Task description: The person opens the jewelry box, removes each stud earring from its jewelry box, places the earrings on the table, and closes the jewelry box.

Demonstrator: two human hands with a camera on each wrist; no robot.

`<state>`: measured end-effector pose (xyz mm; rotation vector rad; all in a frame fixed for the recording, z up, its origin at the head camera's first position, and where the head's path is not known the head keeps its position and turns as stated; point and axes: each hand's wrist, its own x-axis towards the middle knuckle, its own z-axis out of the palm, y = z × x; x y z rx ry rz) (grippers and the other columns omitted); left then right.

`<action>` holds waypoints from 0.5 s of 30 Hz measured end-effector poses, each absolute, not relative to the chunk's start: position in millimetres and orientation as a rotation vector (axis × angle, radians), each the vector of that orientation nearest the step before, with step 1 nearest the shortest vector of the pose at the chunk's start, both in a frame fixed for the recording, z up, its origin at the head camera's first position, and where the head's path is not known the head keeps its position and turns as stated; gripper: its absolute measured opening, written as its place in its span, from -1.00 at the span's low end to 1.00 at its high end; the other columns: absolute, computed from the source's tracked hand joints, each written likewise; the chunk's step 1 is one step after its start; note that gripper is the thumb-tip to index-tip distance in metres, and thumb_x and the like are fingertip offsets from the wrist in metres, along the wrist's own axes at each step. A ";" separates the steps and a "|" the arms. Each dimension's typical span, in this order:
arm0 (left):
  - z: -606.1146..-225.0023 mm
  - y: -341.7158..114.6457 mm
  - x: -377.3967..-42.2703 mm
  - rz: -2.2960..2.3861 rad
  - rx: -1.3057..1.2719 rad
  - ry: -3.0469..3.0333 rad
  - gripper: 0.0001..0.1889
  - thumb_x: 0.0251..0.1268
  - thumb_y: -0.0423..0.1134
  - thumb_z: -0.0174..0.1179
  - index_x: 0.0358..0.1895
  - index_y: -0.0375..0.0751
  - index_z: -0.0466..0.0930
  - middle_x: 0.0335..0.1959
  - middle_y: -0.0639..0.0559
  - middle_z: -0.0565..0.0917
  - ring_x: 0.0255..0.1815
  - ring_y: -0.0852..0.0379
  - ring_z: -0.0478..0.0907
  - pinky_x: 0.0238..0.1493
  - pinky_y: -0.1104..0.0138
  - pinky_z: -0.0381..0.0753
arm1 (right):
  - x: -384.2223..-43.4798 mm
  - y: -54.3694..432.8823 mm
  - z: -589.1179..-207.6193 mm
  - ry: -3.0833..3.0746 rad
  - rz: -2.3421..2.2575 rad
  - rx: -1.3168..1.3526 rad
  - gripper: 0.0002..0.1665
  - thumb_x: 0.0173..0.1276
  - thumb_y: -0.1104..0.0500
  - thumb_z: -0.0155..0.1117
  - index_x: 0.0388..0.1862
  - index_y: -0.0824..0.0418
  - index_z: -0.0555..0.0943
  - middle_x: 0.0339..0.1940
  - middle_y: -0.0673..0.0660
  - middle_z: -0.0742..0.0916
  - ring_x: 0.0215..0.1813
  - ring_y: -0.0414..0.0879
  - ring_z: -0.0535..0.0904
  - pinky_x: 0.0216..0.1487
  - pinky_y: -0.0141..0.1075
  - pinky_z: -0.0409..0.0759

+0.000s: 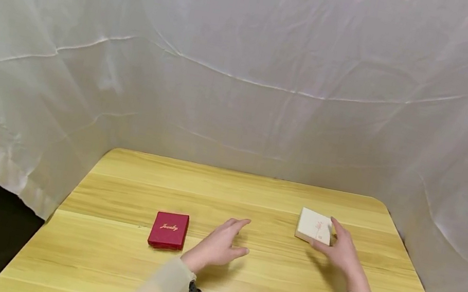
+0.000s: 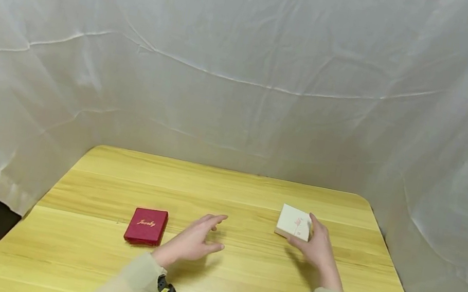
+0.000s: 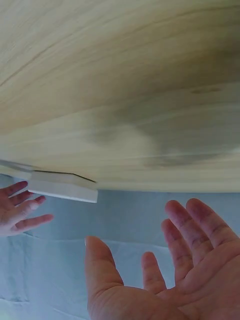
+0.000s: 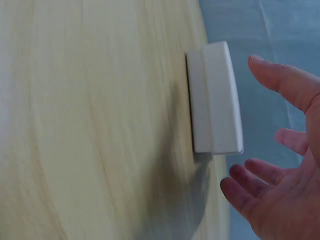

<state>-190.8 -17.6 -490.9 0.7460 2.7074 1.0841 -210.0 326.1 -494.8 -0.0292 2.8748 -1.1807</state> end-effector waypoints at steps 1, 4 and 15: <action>-491.8 -15.6 -191.5 1.085 0.749 2.706 -0.20 0.28 -0.10 0.32 0.53 -0.10 0.14 0.32 -0.13 0.40 0.14 -0.05 0.51 0.11 0.09 0.54 | -211.6 327.3 -496.4 2.854 -1.186 -0.021 0.26 0.20 -0.01 0.49 0.55 0.43 -0.12 0.44 0.63 0.07 0.37 0.55 0.10 0.29 0.35 0.14; -495.2 -10.2 -193.5 1.083 0.762 2.711 -0.19 0.27 -0.10 0.33 0.53 -0.11 0.13 0.32 -0.13 0.40 0.12 -0.04 0.52 0.10 0.10 0.54 | -216.3 329.8 -499.9 2.801 -1.204 -0.003 0.32 0.18 0.00 0.51 0.56 0.41 -0.19 0.45 0.63 0.04 0.36 0.54 0.14 0.30 0.34 0.14; -507.0 1.7 -201.3 1.070 0.735 2.696 -0.17 0.27 -0.06 0.31 0.54 -0.07 0.10 0.37 -0.10 0.37 0.24 -0.04 0.45 0.24 0.05 0.43 | -236.3 336.7 -509.4 2.710 -1.271 -0.013 0.44 0.05 0.11 0.61 0.56 0.41 -0.25 0.48 0.59 0.03 0.42 0.49 0.08 0.35 0.28 0.08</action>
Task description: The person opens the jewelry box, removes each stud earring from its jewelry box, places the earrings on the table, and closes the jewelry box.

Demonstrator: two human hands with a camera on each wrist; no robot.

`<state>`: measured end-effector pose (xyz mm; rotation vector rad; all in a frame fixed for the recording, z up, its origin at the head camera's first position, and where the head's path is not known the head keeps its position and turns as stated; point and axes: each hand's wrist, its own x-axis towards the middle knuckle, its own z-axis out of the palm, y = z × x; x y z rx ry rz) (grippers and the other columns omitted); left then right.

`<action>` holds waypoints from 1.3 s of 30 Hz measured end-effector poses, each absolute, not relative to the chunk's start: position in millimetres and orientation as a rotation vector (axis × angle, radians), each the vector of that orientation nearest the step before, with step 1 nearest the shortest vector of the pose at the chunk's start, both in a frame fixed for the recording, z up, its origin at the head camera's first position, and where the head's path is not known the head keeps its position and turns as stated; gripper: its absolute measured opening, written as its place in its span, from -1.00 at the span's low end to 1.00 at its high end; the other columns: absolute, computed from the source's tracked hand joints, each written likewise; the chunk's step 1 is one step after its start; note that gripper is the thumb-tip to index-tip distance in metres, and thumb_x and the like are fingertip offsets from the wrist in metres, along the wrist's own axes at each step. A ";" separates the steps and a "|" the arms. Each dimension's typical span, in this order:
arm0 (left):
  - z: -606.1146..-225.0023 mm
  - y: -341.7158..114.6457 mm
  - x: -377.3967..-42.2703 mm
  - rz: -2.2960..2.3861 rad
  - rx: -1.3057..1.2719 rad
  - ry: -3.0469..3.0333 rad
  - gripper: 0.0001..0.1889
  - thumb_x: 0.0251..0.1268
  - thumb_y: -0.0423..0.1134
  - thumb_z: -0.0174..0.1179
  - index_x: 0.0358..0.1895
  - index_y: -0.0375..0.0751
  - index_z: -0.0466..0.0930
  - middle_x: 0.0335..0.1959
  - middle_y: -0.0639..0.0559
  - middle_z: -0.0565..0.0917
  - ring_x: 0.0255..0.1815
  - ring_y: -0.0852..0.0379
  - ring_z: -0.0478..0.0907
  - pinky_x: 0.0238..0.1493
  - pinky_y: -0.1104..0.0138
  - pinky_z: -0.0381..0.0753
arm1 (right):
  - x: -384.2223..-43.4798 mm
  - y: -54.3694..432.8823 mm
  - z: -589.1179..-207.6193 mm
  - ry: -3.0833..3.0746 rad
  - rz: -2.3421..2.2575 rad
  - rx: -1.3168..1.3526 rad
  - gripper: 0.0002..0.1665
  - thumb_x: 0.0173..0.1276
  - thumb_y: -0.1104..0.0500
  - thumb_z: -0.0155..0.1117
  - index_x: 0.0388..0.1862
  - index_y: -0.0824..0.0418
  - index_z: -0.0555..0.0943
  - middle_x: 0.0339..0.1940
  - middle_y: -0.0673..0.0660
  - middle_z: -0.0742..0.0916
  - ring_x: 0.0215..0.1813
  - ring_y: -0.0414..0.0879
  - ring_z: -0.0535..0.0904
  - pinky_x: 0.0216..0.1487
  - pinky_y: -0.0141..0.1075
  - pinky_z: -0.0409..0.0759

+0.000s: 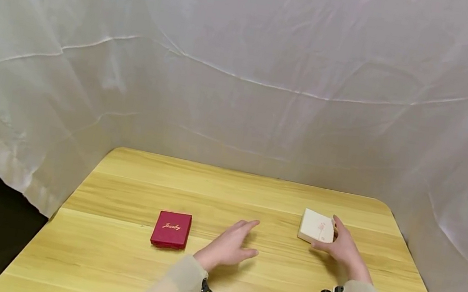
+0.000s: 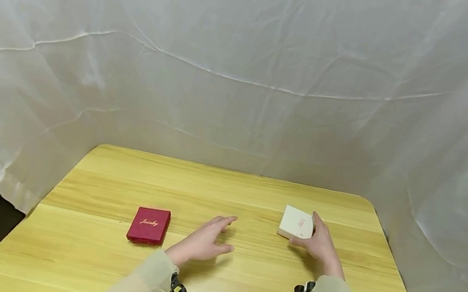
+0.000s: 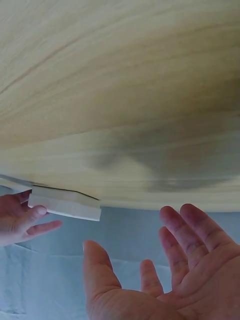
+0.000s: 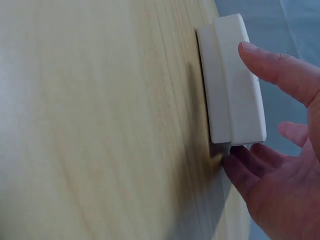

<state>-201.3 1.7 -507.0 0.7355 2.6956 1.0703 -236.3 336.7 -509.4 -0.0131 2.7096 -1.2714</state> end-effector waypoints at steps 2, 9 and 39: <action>-508.3 3.9 -202.3 1.061 0.732 2.698 -0.17 0.27 -0.05 0.32 0.54 -0.06 0.10 0.38 -0.10 0.36 0.26 -0.05 0.43 0.25 0.04 0.42 | -238.5 338.2 -510.8 2.690 -1.282 -0.004 0.46 0.04 0.10 0.61 0.56 0.40 -0.26 0.48 0.58 0.02 0.43 0.48 0.06 0.36 0.28 0.05; -512.0 10.8 -204.3 1.059 0.739 2.687 -0.17 0.26 -0.06 0.32 0.53 -0.09 0.12 0.37 -0.08 0.38 0.28 -0.02 0.41 0.27 0.07 0.40 | -241.7 340.7 -510.8 2.659 -1.312 -0.028 0.39 0.03 0.24 0.59 0.56 0.42 -0.22 0.49 0.57 0.00 0.47 0.49 -0.10 0.38 0.31 -0.11; -518.6 45.9 -214.0 1.201 0.776 2.530 -0.21 0.28 -0.11 0.33 0.50 -0.20 0.16 0.22 -0.09 0.50 0.10 0.10 0.53 0.10 0.35 0.51 | -237.4 327.8 -515.1 2.709 -1.238 -0.038 0.33 -0.07 0.19 0.66 0.52 0.47 0.00 0.34 0.59 0.30 0.26 0.41 0.34 0.21 0.17 0.35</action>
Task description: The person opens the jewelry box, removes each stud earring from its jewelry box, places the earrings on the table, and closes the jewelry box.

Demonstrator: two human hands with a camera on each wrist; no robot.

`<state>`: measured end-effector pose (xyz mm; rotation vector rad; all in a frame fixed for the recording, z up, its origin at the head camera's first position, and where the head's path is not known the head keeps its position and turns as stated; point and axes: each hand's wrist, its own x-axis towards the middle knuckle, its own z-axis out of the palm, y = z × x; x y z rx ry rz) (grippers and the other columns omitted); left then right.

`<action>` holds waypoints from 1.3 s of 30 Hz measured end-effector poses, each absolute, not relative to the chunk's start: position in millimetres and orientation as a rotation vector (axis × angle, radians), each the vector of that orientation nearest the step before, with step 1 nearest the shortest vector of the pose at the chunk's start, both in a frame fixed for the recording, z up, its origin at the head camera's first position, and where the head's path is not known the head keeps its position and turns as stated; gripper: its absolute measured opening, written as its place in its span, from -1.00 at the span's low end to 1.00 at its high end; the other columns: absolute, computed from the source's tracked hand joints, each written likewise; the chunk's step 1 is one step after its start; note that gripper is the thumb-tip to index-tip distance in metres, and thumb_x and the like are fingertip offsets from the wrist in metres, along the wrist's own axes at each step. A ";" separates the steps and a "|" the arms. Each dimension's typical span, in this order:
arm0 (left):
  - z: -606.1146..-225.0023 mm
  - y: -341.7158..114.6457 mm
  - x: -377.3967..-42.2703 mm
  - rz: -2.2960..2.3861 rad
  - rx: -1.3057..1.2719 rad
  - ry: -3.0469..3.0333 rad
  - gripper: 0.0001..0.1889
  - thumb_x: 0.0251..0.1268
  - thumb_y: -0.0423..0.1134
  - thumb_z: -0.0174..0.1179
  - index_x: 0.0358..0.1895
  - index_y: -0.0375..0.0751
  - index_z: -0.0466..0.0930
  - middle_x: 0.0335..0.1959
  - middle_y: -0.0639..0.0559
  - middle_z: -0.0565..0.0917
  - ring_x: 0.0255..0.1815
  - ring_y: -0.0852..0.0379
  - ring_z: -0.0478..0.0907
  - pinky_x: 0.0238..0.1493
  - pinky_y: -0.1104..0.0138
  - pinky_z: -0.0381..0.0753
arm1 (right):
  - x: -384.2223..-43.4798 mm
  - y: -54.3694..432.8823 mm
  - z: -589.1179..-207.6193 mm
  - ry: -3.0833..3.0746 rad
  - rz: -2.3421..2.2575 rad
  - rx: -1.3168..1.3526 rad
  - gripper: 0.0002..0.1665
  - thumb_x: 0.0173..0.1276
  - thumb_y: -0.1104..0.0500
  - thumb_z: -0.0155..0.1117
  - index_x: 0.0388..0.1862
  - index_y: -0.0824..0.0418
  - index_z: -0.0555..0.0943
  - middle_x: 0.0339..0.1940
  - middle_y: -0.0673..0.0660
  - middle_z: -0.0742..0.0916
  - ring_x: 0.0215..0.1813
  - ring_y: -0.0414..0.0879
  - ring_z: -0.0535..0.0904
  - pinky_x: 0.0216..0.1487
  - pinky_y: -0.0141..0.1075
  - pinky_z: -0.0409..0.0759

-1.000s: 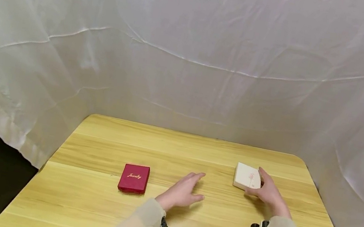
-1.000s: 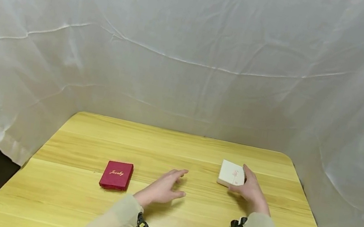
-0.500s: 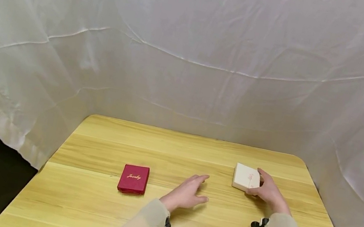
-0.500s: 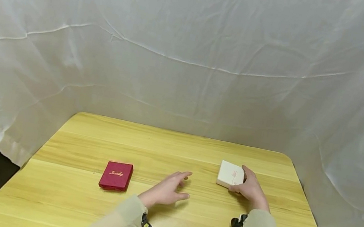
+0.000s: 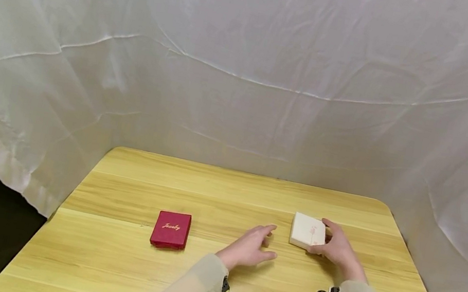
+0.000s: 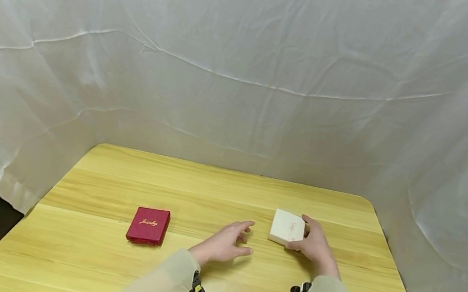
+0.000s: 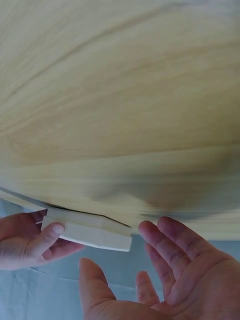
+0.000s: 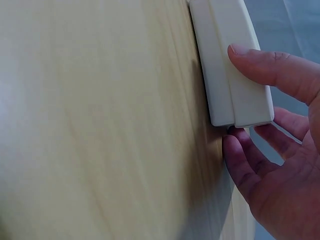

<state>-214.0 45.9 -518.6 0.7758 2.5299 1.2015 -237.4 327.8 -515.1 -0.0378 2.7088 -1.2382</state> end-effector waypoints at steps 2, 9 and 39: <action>-519.8 48.8 -214.8 1.210 0.775 2.506 -0.20 0.28 -0.12 0.33 0.51 -0.20 0.15 0.27 -0.08 0.49 0.16 0.11 0.52 0.16 0.34 0.48 | -235.5 323.9 -515.2 2.705 -1.250 -0.038 0.32 -0.07 0.20 0.65 0.52 0.46 0.02 0.34 0.58 0.31 0.25 0.41 0.36 0.20 0.17 0.36; -521.7 57.0 -217.3 1.217 0.782 2.451 -0.15 0.28 -0.13 0.32 0.54 -0.21 0.06 0.39 -0.09 0.39 0.26 0.12 0.47 0.27 0.34 0.37 | -231.7 311.3 -518.3 2.673 -1.321 -0.042 0.31 -0.10 0.25 0.65 0.53 0.42 0.04 0.33 0.56 0.34 0.22 0.38 0.40 0.05 0.02 0.53; -513.5 27.0 -219.8 1.558 0.567 2.399 -0.05 -0.07 -0.44 0.51 0.46 -0.38 0.19 -0.08 -0.03 0.45 -0.29 0.22 0.51 -0.27 0.45 0.57 | -211.4 252.2 -501.0 2.670 -1.379 -0.176 0.26 -0.14 0.19 0.68 0.52 0.26 0.17 0.44 0.36 0.28 0.24 0.31 0.42 0.11 0.06 0.53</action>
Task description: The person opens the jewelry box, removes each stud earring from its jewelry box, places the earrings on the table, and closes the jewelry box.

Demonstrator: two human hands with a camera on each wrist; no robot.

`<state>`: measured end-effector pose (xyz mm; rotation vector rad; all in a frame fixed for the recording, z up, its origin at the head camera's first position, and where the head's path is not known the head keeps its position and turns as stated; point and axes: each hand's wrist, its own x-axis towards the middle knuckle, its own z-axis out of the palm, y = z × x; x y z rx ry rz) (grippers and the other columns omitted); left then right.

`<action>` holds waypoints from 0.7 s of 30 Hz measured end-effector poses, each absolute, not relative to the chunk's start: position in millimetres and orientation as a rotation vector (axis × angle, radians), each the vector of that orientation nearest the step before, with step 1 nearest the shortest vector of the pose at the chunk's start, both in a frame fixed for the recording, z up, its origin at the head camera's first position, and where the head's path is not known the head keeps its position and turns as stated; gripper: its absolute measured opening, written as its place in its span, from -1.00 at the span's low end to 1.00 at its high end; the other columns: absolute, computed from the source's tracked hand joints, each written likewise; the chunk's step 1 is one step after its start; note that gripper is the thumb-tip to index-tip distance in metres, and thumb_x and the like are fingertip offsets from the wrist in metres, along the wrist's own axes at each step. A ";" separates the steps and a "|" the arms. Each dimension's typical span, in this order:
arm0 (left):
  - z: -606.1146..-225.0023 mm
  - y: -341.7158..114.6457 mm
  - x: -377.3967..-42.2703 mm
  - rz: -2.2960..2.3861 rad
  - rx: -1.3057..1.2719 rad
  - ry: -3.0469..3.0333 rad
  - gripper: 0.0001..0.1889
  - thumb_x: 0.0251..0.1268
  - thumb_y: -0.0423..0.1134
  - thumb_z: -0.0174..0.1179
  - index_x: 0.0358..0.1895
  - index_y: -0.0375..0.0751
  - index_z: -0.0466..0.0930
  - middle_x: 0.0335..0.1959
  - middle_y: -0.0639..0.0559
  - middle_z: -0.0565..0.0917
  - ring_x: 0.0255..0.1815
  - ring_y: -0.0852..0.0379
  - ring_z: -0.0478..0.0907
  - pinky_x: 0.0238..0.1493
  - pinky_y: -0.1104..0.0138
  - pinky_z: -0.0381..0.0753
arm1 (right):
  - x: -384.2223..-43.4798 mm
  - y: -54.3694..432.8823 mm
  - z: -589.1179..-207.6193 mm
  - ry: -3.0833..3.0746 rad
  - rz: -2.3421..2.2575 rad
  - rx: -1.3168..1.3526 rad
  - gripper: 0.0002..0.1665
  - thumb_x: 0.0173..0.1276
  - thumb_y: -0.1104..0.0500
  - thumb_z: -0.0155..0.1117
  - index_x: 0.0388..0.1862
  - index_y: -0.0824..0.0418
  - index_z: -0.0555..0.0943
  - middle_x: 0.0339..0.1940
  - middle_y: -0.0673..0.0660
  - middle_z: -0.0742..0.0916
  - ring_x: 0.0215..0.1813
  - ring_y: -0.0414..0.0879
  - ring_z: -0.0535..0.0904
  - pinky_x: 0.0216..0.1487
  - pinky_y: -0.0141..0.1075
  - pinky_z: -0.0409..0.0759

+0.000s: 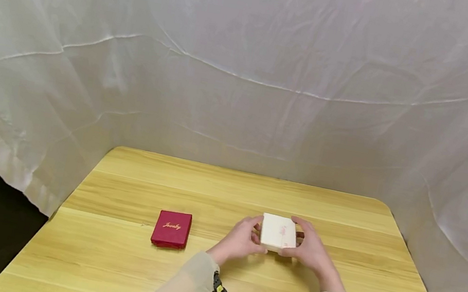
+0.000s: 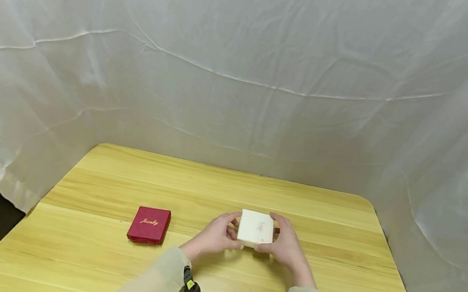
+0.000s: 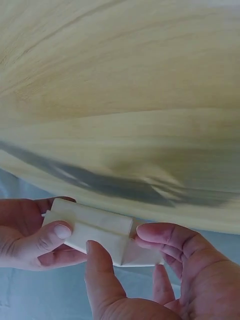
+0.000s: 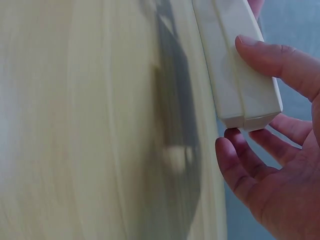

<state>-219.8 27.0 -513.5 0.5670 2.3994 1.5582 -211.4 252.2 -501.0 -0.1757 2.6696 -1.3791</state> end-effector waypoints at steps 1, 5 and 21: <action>-514.1 24.1 -219.9 1.569 0.565 2.398 -0.05 -0.08 -0.44 0.51 0.46 -0.38 0.19 -0.09 -0.03 0.45 -0.30 0.23 0.51 -0.28 0.45 0.58 | -210.8 249.3 -500.1 2.669 -1.381 -0.191 0.26 -0.14 0.19 0.68 0.51 0.26 0.17 0.43 0.36 0.29 0.23 0.30 0.43 0.10 0.04 0.54; -515.1 12.0 -218.8 1.597 0.548 2.395 -0.05 -0.10 -0.46 0.51 0.45 -0.35 0.22 -0.13 0.00 0.47 -0.34 0.24 0.51 -0.30 0.44 0.59 | -208.1 236.6 -497.9 2.677 -1.393 -0.261 0.24 -0.15 0.20 0.69 0.49 0.31 0.20 0.39 0.37 0.34 0.16 0.25 0.48 0.03 -0.04 0.59; -513.8 -34.1 -196.9 1.612 0.513 2.394 -0.11 -0.10 -0.50 0.48 0.41 -0.36 0.27 -0.17 -0.04 0.50 -0.32 0.13 0.55 -0.34 0.39 0.60 | -193.9 189.2 -505.4 2.695 -1.396 -0.337 0.18 -0.24 0.29 0.70 0.42 0.36 0.30 0.33 0.29 0.42 0.03 0.09 0.53 -0.07 -0.22 0.62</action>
